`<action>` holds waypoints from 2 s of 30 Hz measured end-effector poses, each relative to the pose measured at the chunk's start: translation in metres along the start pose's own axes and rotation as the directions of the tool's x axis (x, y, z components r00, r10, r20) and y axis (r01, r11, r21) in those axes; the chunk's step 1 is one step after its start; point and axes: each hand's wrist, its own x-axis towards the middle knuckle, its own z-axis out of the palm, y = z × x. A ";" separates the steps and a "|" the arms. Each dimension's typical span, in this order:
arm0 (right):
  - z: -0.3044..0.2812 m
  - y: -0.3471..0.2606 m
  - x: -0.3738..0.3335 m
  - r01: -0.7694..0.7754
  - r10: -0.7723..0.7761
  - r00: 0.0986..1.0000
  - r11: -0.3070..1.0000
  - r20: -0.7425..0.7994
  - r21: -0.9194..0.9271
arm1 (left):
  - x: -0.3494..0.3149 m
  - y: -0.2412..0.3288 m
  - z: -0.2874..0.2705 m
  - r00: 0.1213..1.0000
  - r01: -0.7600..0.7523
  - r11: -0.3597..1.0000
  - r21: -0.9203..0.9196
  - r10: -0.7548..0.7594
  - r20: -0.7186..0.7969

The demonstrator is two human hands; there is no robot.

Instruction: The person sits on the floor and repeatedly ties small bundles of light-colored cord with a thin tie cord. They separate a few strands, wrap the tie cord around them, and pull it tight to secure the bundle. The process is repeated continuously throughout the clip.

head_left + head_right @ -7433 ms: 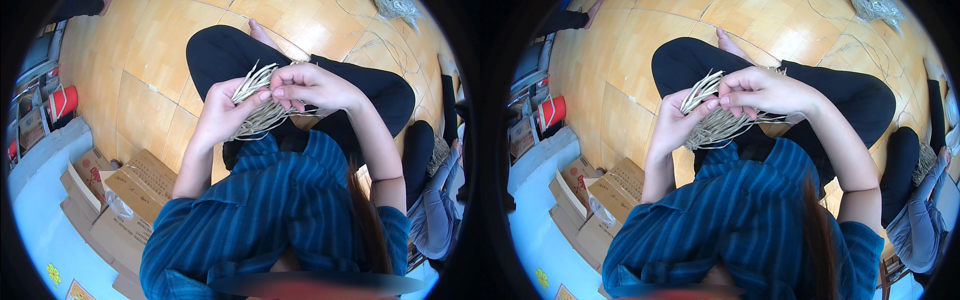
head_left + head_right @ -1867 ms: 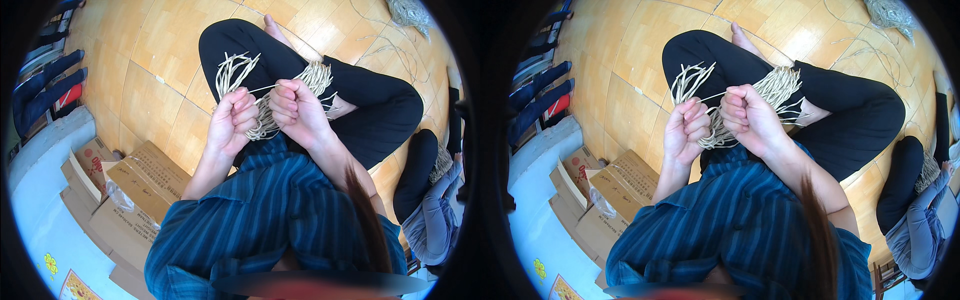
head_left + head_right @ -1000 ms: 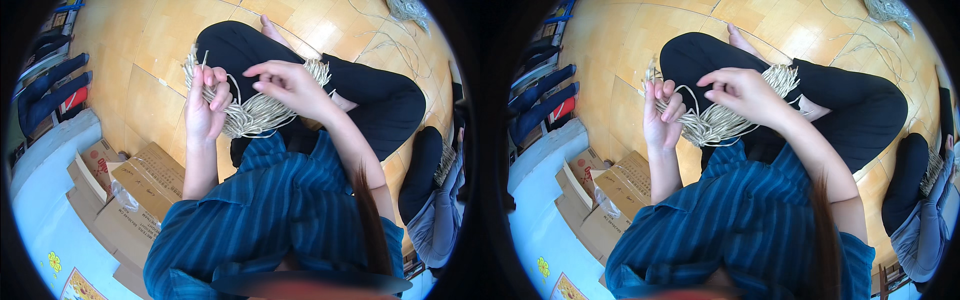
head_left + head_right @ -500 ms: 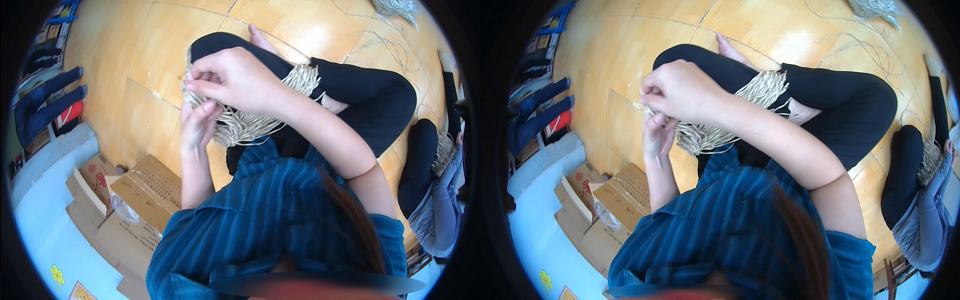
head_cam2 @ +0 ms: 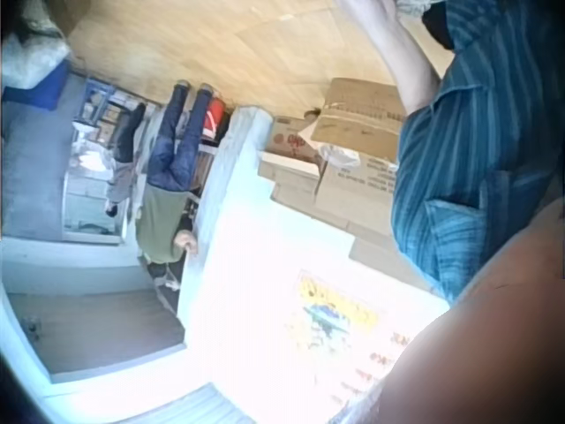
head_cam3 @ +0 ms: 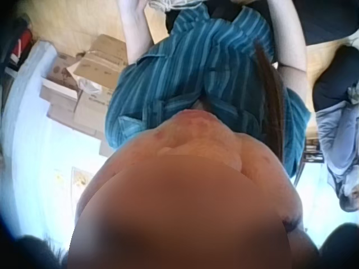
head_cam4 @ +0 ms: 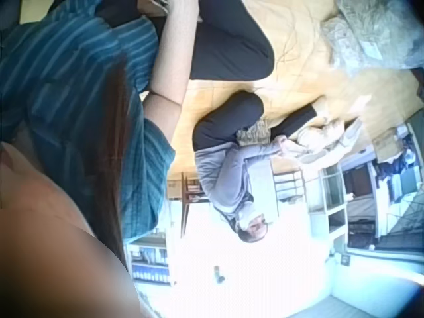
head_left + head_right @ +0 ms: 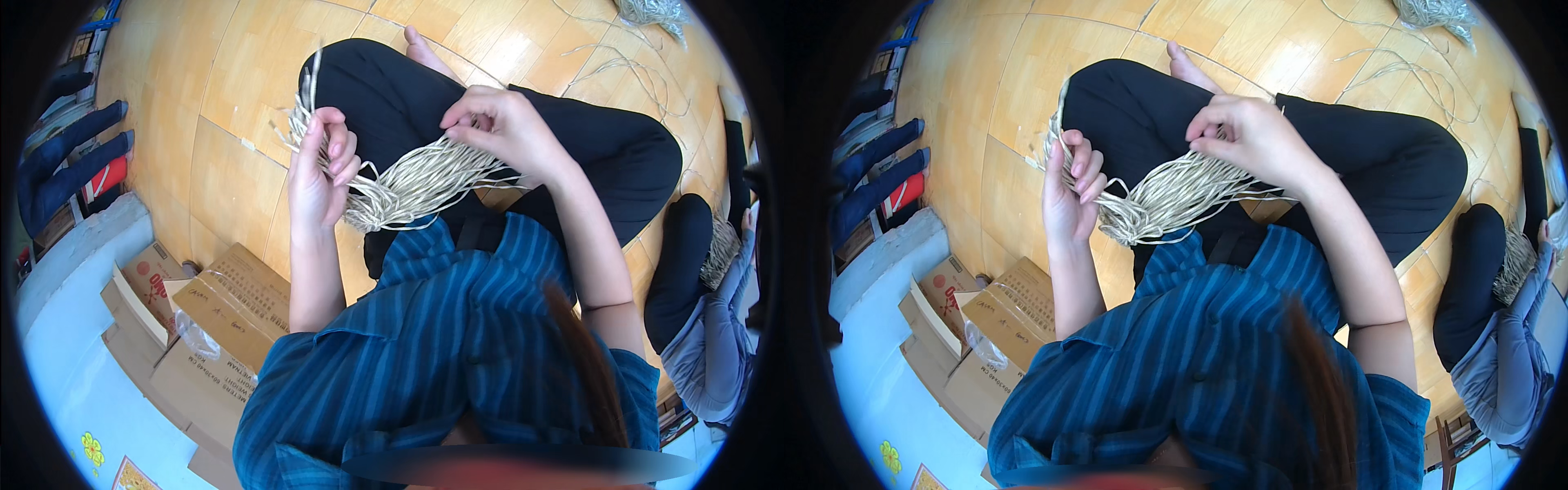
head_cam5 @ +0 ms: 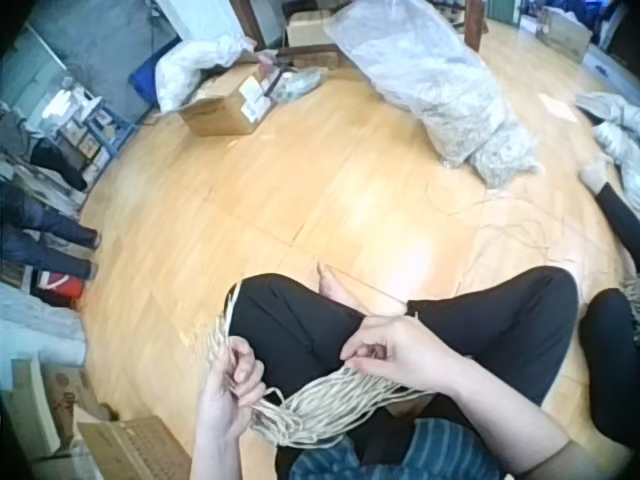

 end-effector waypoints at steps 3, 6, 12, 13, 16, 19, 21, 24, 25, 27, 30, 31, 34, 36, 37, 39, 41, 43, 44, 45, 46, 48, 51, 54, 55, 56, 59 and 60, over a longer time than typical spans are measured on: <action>0.018 -0.004 0.004 0.168 -0.158 0.986 0.961 0.059 -0.222 | 0.003 0.000 0.001 0.994 0.097 0.986 -0.138 -0.088 0.072; 0.018 -0.010 0.008 0.290 -0.309 0.951 0.920 -0.031 -0.262 | 0.004 -0.001 0.006 0.997 0.081 0.995 -0.064 -0.081 0.009; 0.010 -0.030 0.029 0.370 -0.368 0.929 0.927 0.046 -0.060 | 0.004 0.004 0.022 0.992 0.123 0.916 0.381 -0.104 -0.070; 0.010 -0.032 0.033 0.376 -0.375 0.927 0.925 0.029 -0.060 | 0.004 0.003 0.024 0.991 0.123 0.915 0.385 -0.094 -0.095; 0.010 -0.032 0.036 0.303 -0.300 0.953 0.951 0.049 -0.067 | 0.005 0.000 0.027 0.993 0.066 0.914 0.401 -0.021 -0.117; 0.017 -0.027 0.029 0.252 -0.248 0.967 0.883 0.063 -0.396 | 0.007 -0.001 0.024 0.967 0.055 0.941 0.334 0.034 -0.254; 0.023 -0.024 0.025 0.299 -0.318 0.947 0.807 0.053 -0.510 | 0.007 -0.001 0.022 0.970 0.053 0.955 0.292 0.020 -0.243; 0.026 -0.023 0.023 0.373 -0.415 0.910 0.820 -0.002 -0.434 | 0.006 0.001 0.020 0.975 0.096 0.948 0.302 -0.029 -0.218; 0.027 -0.025 0.024 0.397 -0.433 0.900 0.856 -0.040 -0.333 | 0.005 0.001 0.021 0.981 0.109 0.930 0.352 -0.043 -0.190; 0.023 -0.031 0.025 0.329 -0.332 0.943 0.941 -0.024 -0.082 | 0.004 0.001 0.023 0.981 0.152 0.882 0.446 -0.081 -0.174; 0.023 -0.042 0.031 0.366 -0.366 0.930 0.930 0.021 0.005 | 0.002 0.004 0.024 0.981 0.183 0.822 0.540 -0.118 -0.152; 0.021 -0.045 0.033 0.397 -0.399 0.917 0.915 0.017 0.066 | 0.001 0.005 0.024 0.980 0.196 0.787 0.585 -0.145 -0.133; 0.005 -0.043 0.038 0.232 -0.246 0.958 0.967 0.146 0.105 | 0.000 0.006 0.020 0.969 0.245 0.741 0.625 -0.217 -0.122; -0.010 -0.038 0.038 0.154 -0.171 0.959 0.984 0.227 0.091 | -0.001 0.006 0.015 0.966 0.258 0.796 0.547 -0.210 -0.150; -0.019 -0.035 0.037 0.138 -0.143 0.961 0.990 0.237 0.039 | 0.000 0.006 0.013 0.968 0.251 0.829 0.499 -0.204 -0.148; -0.035 -0.032 0.031 0.032 -0.059 0.965 0.994 0.255 0.108 | -0.001 0.007 0.010 0.962 0.261 0.869 0.420 -0.198 -0.188; -0.049 -0.030 0.028 -0.014 -0.024 0.967 0.989 0.255 0.146 | 0.000 0.006 0.008 0.959 0.259 0.896 0.362 -0.193 -0.209; -0.061 -0.031 0.026 -0.026 0.005 0.986 0.992 0.167 0.122 | 0.001 0.006 0.008 0.969 0.236 0.903 0.359 -0.189 -0.161; -0.063 -0.033 0.027 -0.014 0.002 0.995 0.992 0.096 0.127 | 0.001 0.005 0.009 0.972 0.220 0.902 0.371 -0.172 -0.158; -0.064 -0.034 0.026 -0.031 0.027 0.999 0.992 0.032 0.120 | 0.001 0.004 0.011 0.975 0.212 0.902 0.377 -0.167 -0.148; -0.061 -0.036 0.027 -0.014 0.032 0.997 0.974 -0.077 0.225 | 0.002 0.004 0.013 0.979 0.198 0.910 0.363 -0.164 -0.123; -0.056 -0.040 0.026 0.116 -0.103 0.989 0.985 -0.105 0.128 | 0.004 0.002 0.017 0.992 0.117 0.937 0.330 -0.094 -0.085; -0.028 -0.047 0.028 0.247 -0.241 0.969 0.955 -0.051 0.166 | 0.004 0.000 0.024 0.997 0.070 0.938 0.339 -0.070 -0.012; 0.000 -0.053 0.032 0.238 -0.246 0.969 0.960 0.037 0.146 | 0.003 -0.007 0.034 0.988 0.156 0.895 0.418 -0.137 -0.076; 0.007 -0.054 0.033 0.237 -0.243 0.969 0.963 0.032 0.131 | 0.003 -0.008 0.036 0.980 0.192 0.876 0.443 -0.148 -0.131; 0.011 -0.055 0.034 0.258 -0.263 0.965 0.953 0.006 0.158 | 0.003 -0.009 0.038 0.988 0.140 0.886 0.442 -0.095 -0.123; 0.012 -0.055 0.032 0.240 -0.240 0.971 0.963 -0.013 0.121 | 0.003 -0.013 0.043 0.983 0.105 0.836 0.538 -0.007 -0.181; 0.009 -0.055 0.031 0.228 -0.229 0.973 0.966 -0.007 0.120 | 0.004 -0.013 0.043 0.985 0.091 0.807 0.584 0.015 -0.174</action>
